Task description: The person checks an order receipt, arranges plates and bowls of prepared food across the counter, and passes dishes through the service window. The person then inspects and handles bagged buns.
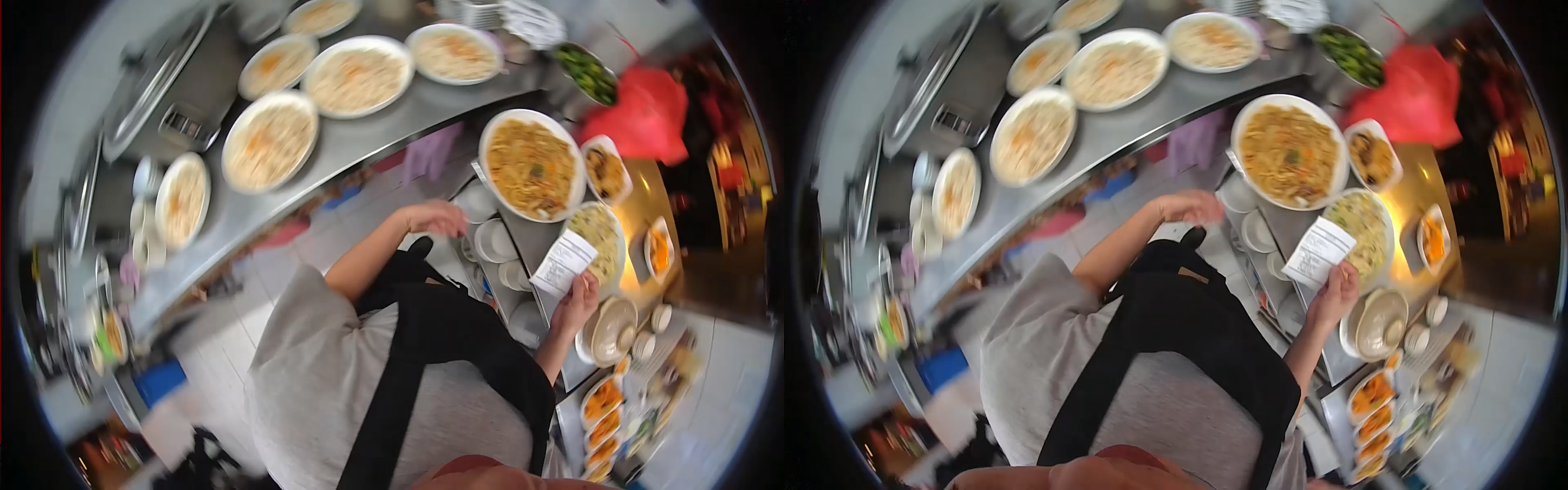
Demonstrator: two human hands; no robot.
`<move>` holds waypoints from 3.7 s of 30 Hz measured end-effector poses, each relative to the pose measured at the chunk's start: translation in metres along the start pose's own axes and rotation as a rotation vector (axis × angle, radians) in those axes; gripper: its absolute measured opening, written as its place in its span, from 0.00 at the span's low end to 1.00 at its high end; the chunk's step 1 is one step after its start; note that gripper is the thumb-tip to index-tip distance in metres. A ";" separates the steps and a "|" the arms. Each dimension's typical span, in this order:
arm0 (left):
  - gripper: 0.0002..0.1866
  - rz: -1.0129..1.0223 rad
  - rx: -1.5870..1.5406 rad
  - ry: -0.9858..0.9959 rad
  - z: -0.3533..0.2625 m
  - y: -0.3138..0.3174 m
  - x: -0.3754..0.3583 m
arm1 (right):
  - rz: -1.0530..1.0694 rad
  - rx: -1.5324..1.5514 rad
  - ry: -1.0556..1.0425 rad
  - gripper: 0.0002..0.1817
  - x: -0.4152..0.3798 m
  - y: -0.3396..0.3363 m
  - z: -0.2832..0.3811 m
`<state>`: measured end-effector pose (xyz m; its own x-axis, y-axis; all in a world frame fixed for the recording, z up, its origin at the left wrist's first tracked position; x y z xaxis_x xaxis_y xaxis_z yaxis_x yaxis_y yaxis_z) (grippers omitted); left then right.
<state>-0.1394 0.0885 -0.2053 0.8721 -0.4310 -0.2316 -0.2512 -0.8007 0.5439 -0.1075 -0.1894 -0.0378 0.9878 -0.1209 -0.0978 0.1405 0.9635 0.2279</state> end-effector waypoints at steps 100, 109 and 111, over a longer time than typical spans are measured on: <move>0.30 -0.261 0.139 0.445 -0.058 0.149 0.015 | 0.384 -0.642 -0.456 0.12 -0.026 0.059 0.031; 0.25 -0.355 0.925 0.566 -0.057 0.172 0.039 | 0.538 -1.245 -0.553 0.23 -0.058 0.034 -0.024; 0.26 -0.353 1.386 0.706 -0.072 0.185 0.036 | 0.519 -1.291 -0.581 0.23 -0.057 0.035 -0.023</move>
<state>-0.1248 -0.0453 -0.0553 0.8785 -0.1948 0.4363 0.1697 -0.7264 -0.6660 -0.1602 -0.1429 -0.0462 0.8396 0.5122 0.1806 -0.0708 0.4329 -0.8987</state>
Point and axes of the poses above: each hand's wrist, its own x-axis towards the middle knuckle, its own y-axis out of the palm, z = x × y, the point moved 10 cm from there along x, towards the middle knuckle, and after that the axes turned 5 degrees about y, right-handed, at the moved point
